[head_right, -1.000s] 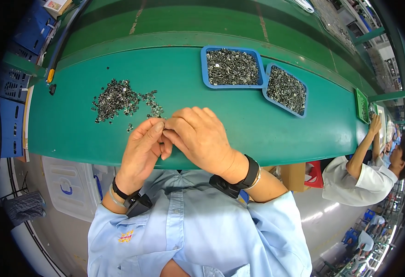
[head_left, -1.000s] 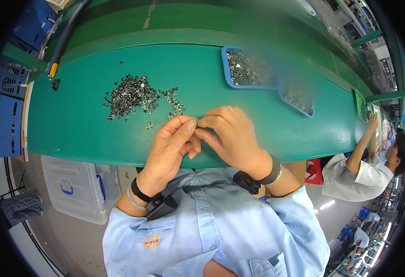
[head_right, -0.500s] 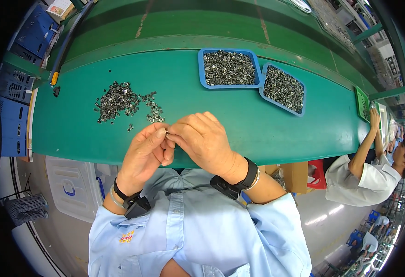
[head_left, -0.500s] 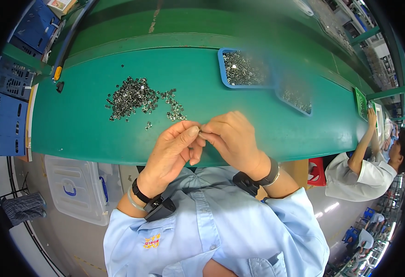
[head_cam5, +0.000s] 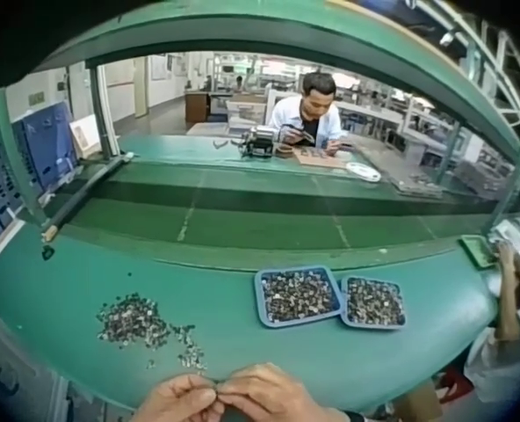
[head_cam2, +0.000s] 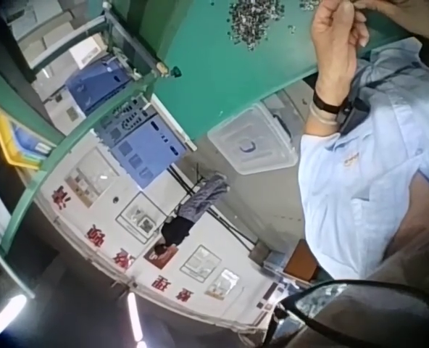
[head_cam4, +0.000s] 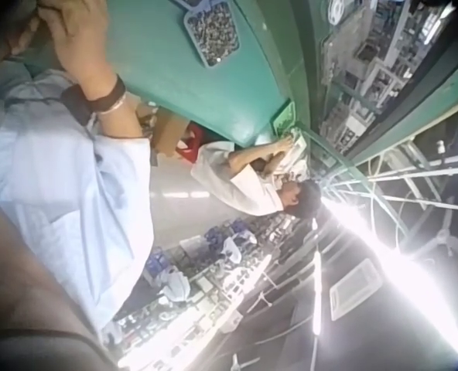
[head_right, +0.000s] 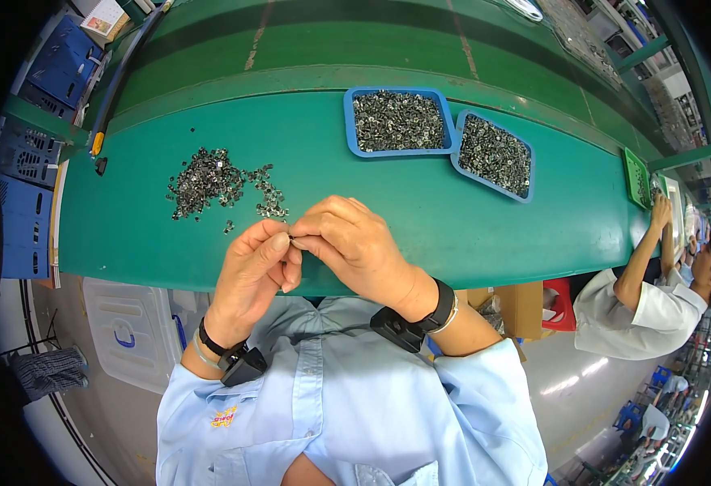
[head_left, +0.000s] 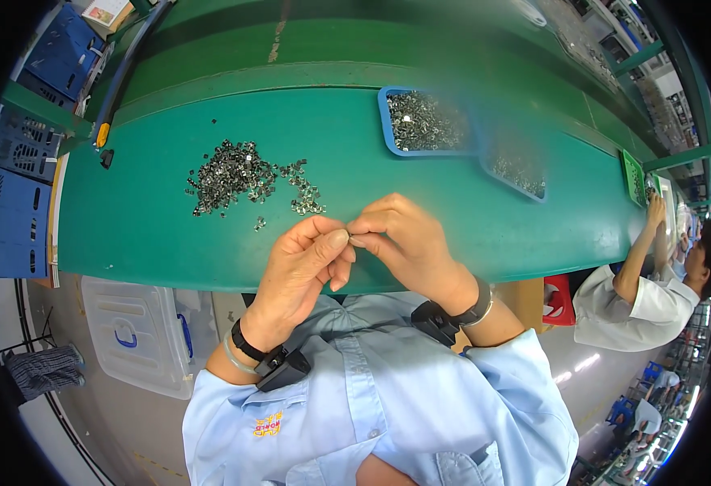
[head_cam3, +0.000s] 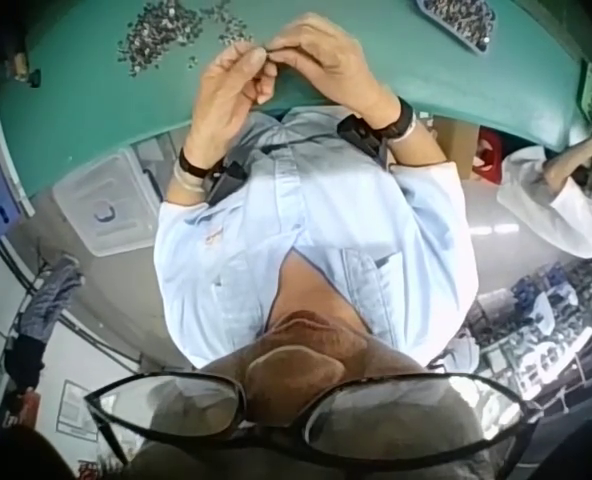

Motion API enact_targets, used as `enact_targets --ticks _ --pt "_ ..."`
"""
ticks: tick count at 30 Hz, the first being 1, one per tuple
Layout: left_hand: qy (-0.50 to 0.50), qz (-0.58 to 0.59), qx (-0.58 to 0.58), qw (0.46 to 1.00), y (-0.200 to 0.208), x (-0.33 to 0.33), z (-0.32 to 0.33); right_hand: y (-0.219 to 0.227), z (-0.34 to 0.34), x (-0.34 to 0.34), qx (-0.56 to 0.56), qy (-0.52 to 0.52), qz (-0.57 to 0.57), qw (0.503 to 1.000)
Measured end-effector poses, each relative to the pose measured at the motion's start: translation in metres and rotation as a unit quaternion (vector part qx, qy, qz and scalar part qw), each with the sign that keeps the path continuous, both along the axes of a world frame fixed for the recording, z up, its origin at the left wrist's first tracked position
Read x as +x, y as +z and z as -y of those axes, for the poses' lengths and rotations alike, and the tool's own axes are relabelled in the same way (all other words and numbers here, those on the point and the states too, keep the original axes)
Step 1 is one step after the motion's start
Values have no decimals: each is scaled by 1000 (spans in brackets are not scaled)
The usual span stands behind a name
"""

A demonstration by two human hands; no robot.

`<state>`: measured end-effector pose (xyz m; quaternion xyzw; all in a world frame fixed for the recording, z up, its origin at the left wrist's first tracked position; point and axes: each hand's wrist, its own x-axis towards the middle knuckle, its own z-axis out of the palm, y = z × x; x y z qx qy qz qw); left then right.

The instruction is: The person picks up a small metal component from a pile, joins it with another piece from a blue tray, and places the assembly into a second blue tray.

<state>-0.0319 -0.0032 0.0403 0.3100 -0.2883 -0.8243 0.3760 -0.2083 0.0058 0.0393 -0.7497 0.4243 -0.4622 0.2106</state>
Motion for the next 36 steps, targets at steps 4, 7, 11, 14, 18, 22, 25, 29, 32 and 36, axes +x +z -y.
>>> enact_targets --ticks 4,7,11,14,18,22,25,29,32,36 --pt "4 7 -9 1000 -1 2 0 1 1 0 24 15 28 999" --pt "12 4 -14 1000 -2 2 0 1 1 2 34 22 48 998" --pt "13 -21 -26 999 -2 3 0 2 -1 5 45 30 79 995" --pt "15 -41 -34 998 -5 2 -1 2 -2 8 53 35 104 993" --pt "25 -57 -38 997 -12 0 -2 -2 -4 9 69 30 113 991" --pt "23 -36 -34 998 -12 -1 2 -4 -1 7 70 25 100 992" --pt "17 -1 -34 999 -5 -1 4 -2 4 4 -26 10 4 1000" --pt "26 33 -44 998 4 -1 4 -1 6 1 -17 13 25 999" --pt "18 -48 -21 998 7 0 3 0 3 5 38 22 103 994" --pt "-2 -131 -4 991 -3 0 2 0 2 9 59 34 154 986"
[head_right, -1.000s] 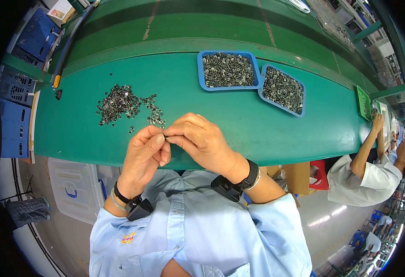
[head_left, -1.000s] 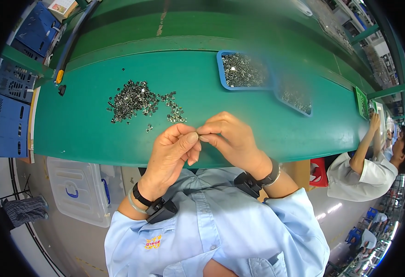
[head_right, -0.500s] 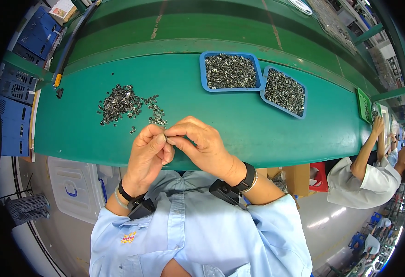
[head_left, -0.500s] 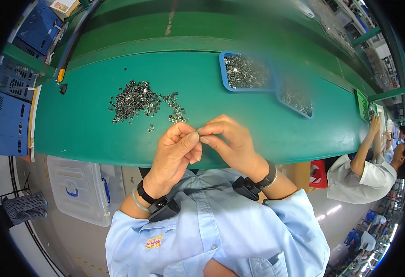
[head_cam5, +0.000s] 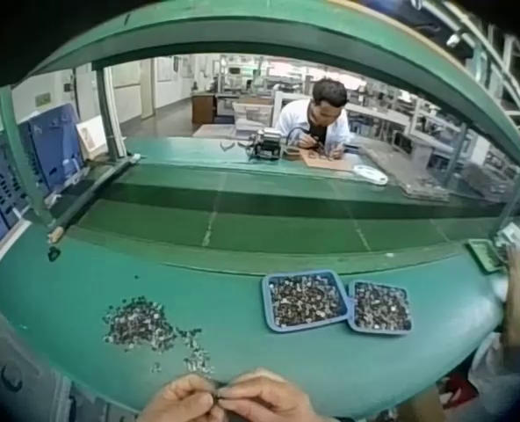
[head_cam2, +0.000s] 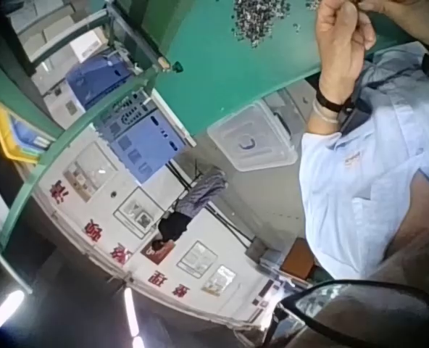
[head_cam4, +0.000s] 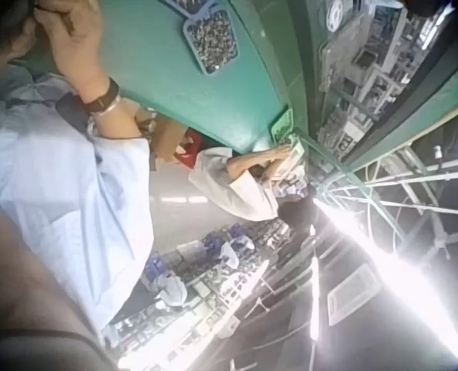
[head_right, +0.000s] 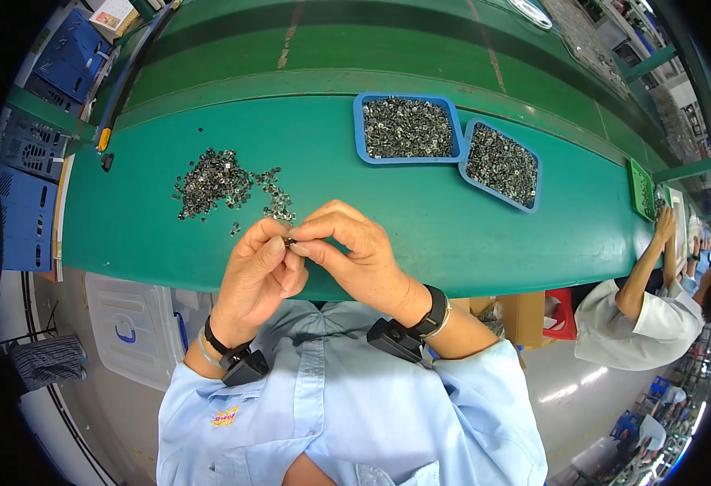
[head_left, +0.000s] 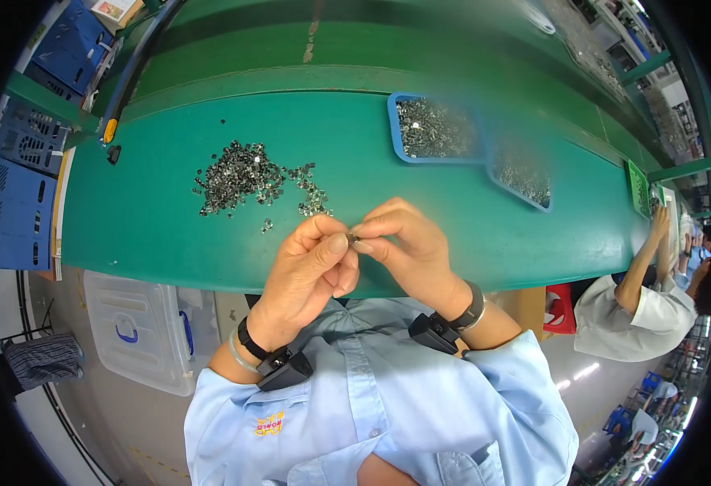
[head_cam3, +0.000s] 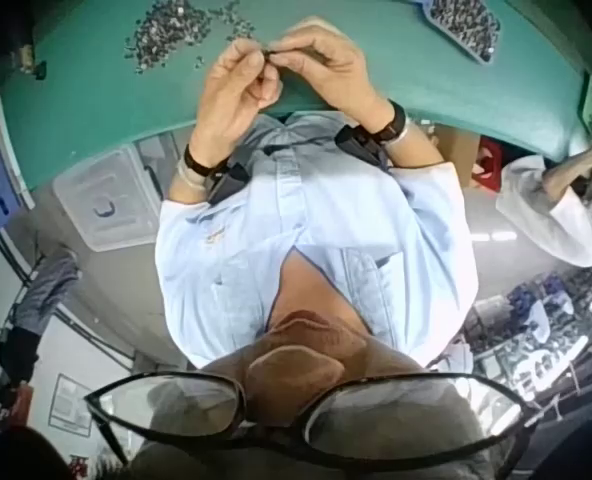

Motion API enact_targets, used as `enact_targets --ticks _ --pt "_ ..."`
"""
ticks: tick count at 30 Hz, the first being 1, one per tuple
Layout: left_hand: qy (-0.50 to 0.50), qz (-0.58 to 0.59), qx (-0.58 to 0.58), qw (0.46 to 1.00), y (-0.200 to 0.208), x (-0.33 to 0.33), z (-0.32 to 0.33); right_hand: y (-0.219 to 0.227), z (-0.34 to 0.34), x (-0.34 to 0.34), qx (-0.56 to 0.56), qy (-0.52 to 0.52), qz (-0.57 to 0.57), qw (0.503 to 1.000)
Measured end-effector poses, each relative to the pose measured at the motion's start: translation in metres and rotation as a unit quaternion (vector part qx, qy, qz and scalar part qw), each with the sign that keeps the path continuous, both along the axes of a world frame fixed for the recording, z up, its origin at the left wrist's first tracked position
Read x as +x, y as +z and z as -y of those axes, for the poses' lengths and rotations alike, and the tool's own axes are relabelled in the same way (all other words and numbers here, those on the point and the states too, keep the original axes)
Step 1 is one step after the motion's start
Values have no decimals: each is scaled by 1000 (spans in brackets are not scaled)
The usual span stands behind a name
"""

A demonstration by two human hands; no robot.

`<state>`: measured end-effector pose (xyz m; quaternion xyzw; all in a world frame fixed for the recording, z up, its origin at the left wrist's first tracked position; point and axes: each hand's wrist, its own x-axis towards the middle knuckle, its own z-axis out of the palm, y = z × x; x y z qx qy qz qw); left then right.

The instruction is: The person picks up a small metal component from a pile, joins it with another piece from a blue tray, and places the assembly into a second blue tray.

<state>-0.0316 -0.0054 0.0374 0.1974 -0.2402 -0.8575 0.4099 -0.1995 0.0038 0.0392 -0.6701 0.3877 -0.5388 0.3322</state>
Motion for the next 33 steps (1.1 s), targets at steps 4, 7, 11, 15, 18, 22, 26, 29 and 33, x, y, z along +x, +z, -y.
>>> enact_targets --ticks 4,7,11,15,18,22,26,29,33 --pt "-4 -16 11 1000 -2 0 -1 3 1 0 -11 11 -9 1000" --pt "-9 -12 12 1000 1 1 1 8 1 -1 -14 16 -30 999" --pt "-13 8 9 1000 3 3 1 10 2 -3 -24 19 -65 997" --pt "-23 54 -9 998 6 7 3 9 3 -4 -39 23 -80 996" --pt "-31 89 -22 995 5 9 5 5 2 -5 -21 27 -75 997" --pt "-28 109 -24 993 7 7 6 0 5 -6 -4 31 -69 997" --pt "-19 70 -1 997 9 3 5 -2 6 -6 21 34 -18 999" --pt "-23 51 5 998 9 2 6 -2 5 -8 83 48 32 995" --pt "-27 54 7 998 5 4 8 4 9 -18 91 20 14 996"
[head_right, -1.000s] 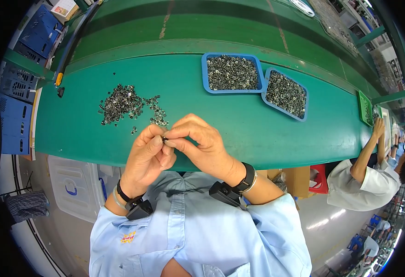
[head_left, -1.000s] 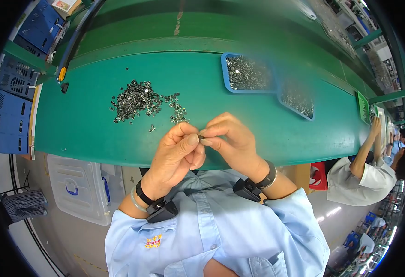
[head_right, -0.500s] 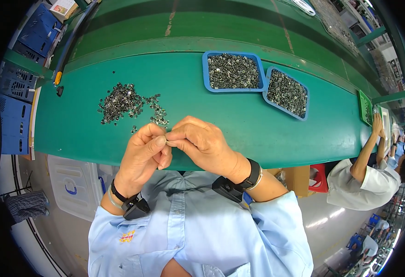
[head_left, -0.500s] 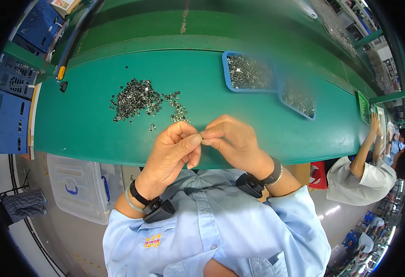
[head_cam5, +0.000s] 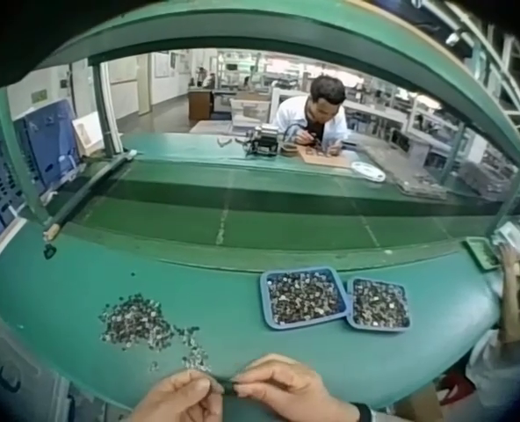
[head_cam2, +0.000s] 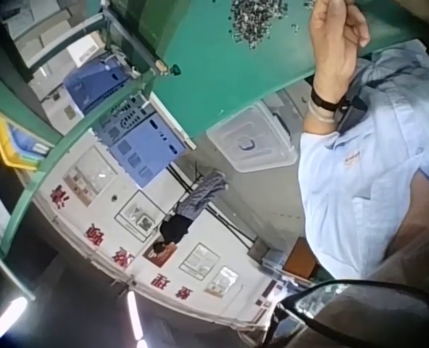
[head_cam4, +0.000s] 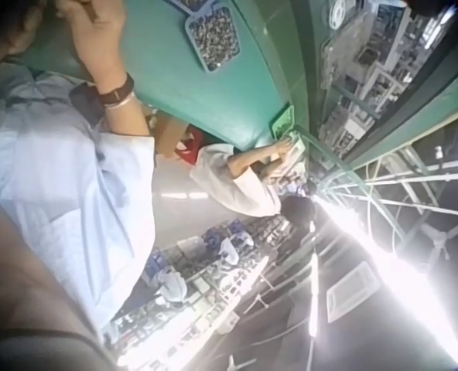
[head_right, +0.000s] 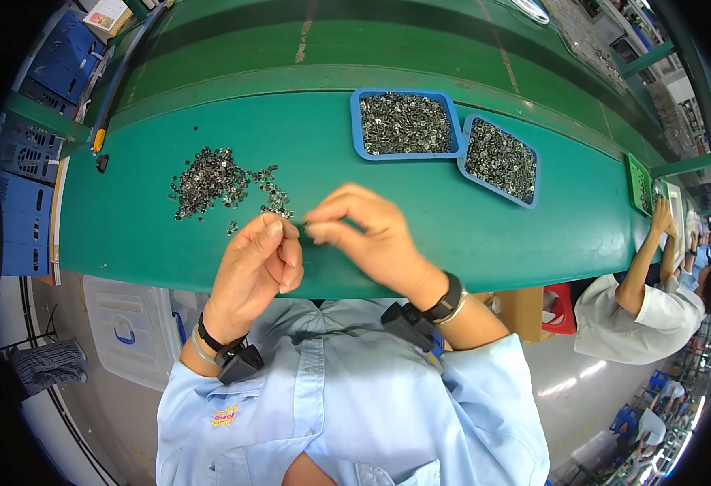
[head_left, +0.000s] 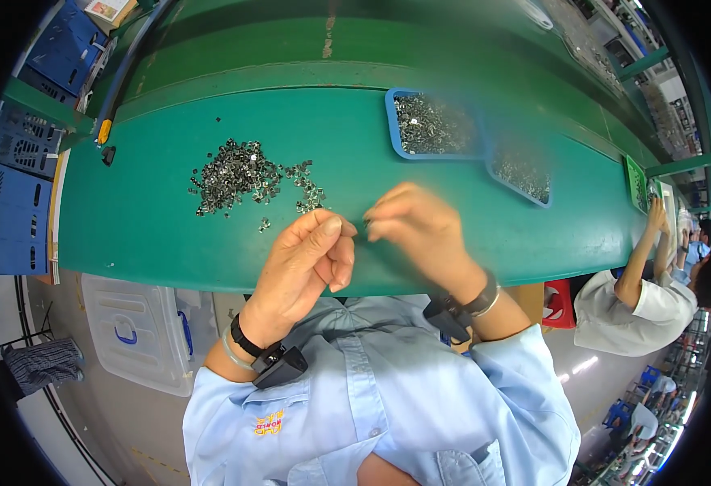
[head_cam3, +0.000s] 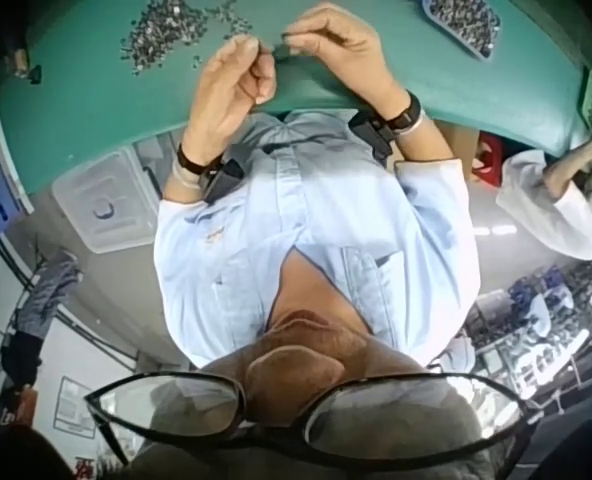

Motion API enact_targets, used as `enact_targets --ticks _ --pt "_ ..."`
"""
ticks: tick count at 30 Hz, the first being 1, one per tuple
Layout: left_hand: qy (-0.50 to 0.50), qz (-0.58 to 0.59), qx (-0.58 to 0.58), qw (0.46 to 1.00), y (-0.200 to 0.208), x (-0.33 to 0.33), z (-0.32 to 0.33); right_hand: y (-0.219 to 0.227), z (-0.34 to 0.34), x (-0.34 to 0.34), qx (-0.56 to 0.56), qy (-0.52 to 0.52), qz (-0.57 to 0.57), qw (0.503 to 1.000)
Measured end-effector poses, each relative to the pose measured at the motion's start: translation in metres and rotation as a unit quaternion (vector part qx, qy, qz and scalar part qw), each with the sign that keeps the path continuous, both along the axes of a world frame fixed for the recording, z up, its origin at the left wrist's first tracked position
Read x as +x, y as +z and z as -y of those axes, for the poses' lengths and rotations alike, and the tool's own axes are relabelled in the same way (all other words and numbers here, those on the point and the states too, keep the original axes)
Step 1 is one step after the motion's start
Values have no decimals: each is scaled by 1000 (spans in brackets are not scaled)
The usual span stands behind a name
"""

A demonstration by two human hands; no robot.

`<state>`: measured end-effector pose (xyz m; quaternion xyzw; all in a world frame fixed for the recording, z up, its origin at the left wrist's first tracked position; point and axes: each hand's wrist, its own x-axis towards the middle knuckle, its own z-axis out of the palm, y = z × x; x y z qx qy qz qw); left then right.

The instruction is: The person picks up a small metal component from a pile, joins it with another piece from a blue tray, and places the assembly into a second blue tray.

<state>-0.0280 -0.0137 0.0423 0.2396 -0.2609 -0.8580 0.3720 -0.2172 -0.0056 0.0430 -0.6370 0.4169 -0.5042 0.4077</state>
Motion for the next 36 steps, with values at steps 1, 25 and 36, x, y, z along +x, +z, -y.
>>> enact_targets --ticks 1,25,36 --pt "13 10 2 1000 -3 3 0 0 5 -9 -12 -35 -37 999" --pt "101 116 1 988 -24 34 -5 -21 35 18 -143 35 -361 921" --pt "15 17 8 1000 -24 0 5 5 11 12 -118 -2 -233 965"
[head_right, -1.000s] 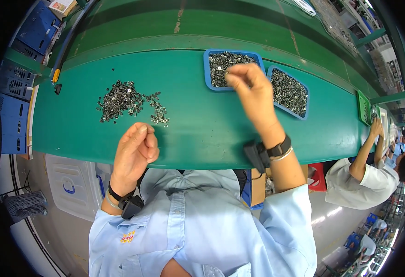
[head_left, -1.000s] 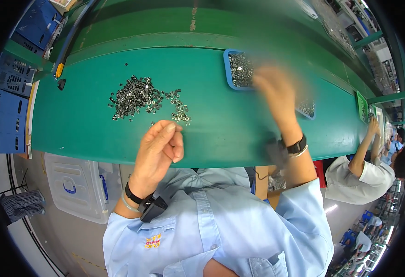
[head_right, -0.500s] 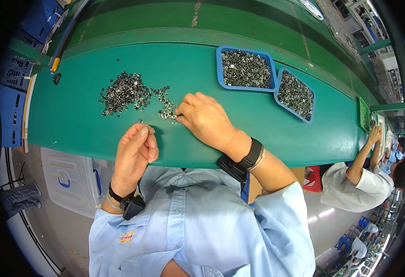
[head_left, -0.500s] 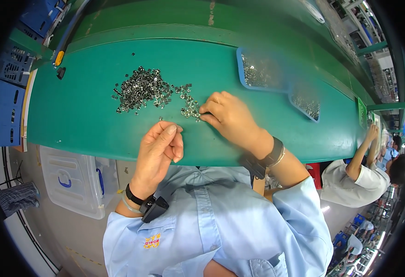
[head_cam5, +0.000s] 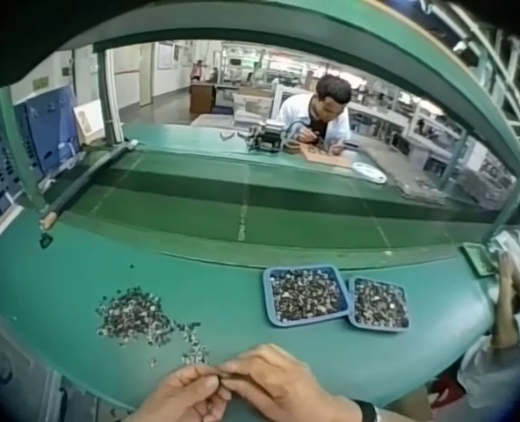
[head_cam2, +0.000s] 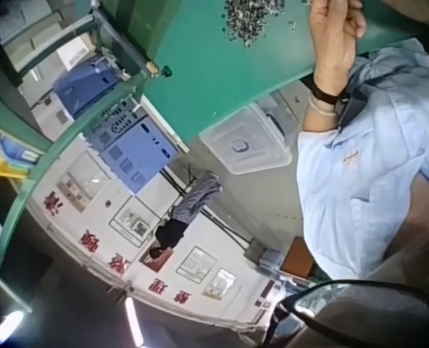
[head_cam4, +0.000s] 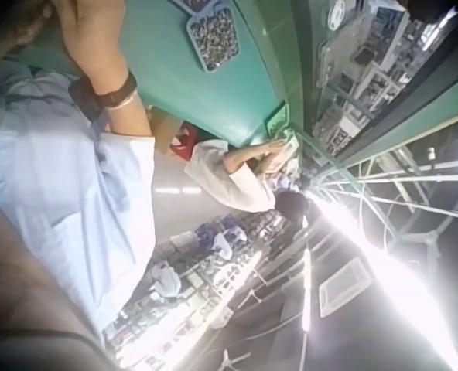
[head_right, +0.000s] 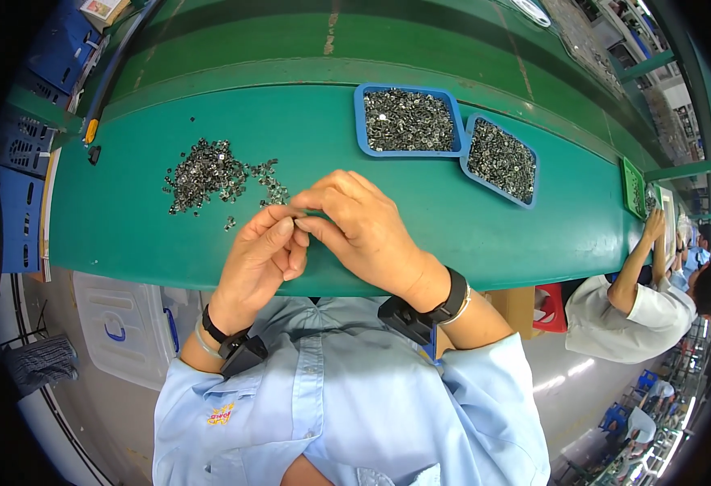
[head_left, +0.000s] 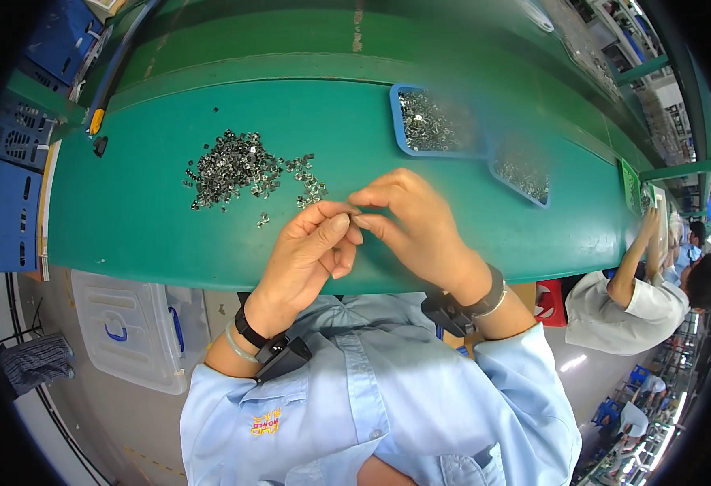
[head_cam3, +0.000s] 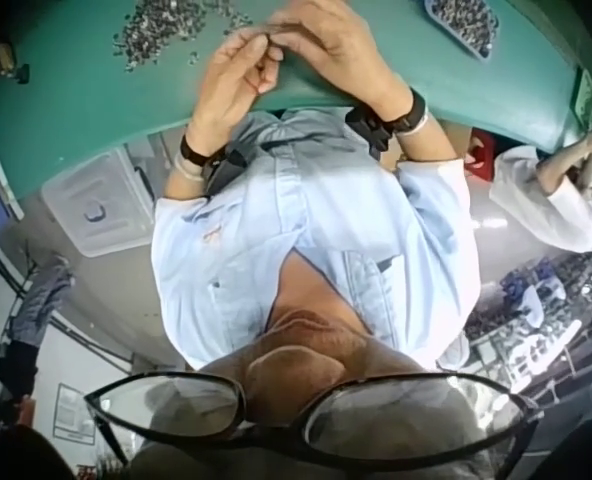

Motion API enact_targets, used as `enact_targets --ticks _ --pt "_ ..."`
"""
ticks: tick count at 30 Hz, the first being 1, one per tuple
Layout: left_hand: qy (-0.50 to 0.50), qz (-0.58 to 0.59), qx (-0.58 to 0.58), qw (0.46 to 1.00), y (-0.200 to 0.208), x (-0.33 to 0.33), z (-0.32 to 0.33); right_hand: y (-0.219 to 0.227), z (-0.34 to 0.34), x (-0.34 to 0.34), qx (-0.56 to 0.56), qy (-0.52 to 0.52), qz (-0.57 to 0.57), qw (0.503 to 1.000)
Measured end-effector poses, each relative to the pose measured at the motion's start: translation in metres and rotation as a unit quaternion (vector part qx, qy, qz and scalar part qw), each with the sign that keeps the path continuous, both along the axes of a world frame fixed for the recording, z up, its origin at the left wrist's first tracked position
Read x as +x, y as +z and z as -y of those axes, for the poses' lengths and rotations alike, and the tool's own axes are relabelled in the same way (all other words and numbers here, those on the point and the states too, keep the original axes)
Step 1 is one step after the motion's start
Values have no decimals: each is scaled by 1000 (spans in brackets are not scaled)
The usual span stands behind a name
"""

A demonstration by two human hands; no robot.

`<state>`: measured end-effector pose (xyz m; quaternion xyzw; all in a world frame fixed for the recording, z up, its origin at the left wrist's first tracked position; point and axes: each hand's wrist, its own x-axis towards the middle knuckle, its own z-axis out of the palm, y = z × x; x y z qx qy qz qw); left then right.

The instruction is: The person picks up a small metal component from a pile, joins it with another piece from a blue tray, and places the assembly into a second blue tray.

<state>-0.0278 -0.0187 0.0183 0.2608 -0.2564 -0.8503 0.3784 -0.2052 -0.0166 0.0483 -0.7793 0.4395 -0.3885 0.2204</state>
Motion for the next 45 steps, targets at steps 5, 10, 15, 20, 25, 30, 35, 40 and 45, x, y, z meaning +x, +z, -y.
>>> enact_targets --ticks 5,10,15,20,25,30,35,40,45 --pt "24 -38 45 998 -4 -11 -4 -5 -10 3 -44 -72 -4 996" --pt "28 1 31 999 1 -15 -7 -12 -11 -3 -81 -80 -23 993" --pt "40 84 -14 996 12 -14 -7 -4 -8 -11 -101 -49 -82 990" --pt "18 93 -32 995 9 -8 -3 -1 -6 -9 -101 -28 -67 992" --pt "10 20 -14 1000 6 -7 -2 -10 -7 -6 -62 -39 8 997" --pt "22 30 -20 999 12 -7 -4 -11 -6 -8 -57 -29 29 998" --pt "-3 1 -8 1000 9 -5 -1 -12 -7 -9 -56 -18 41 997" --pt "-1 -43 9 999 2 -6 -1 -13 -10 -4 -49 -24 82 995" --pt "10 -30 7 999 8 -10 -6 -11 -15 -3 -65 -54 57 995"
